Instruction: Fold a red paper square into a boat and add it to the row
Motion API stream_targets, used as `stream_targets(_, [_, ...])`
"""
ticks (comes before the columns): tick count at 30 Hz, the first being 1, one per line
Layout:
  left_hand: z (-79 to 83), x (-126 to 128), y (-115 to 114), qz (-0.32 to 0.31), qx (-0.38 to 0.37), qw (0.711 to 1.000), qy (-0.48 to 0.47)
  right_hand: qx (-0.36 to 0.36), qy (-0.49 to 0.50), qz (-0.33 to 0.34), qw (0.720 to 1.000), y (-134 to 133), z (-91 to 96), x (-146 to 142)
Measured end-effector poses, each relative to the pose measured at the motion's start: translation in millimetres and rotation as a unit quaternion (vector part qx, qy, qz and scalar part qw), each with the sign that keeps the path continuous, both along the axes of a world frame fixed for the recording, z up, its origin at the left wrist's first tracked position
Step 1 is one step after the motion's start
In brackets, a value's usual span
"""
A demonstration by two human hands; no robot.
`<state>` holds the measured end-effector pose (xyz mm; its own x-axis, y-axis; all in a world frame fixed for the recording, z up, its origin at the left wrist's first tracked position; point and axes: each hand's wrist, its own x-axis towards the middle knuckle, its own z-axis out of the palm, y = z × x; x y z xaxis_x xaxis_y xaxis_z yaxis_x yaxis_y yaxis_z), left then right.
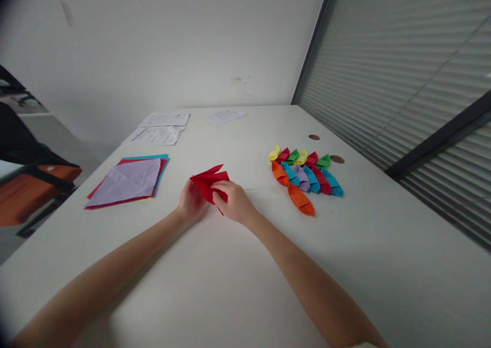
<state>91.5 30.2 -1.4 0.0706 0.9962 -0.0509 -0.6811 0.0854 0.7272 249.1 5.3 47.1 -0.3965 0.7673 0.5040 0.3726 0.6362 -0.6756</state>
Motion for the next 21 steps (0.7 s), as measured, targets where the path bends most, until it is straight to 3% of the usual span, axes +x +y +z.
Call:
stream_targets(8, [6.8,5,-11,0.011,0.08,0.99,0.112,-0.042,-0.021,0.025,0.999,-7,-1.3,-8])
stream_targets(13, [10.9,7,-15,-0.003,0.077,0.992,0.099,-0.074,-0.032,0.063,0.995,-8,-1.9,-10])
stream_targets(21, [12.3,11,-17,-0.028,0.025,0.998,0.047,-0.045,-0.03,0.037,0.998,-2,-17.4,-10])
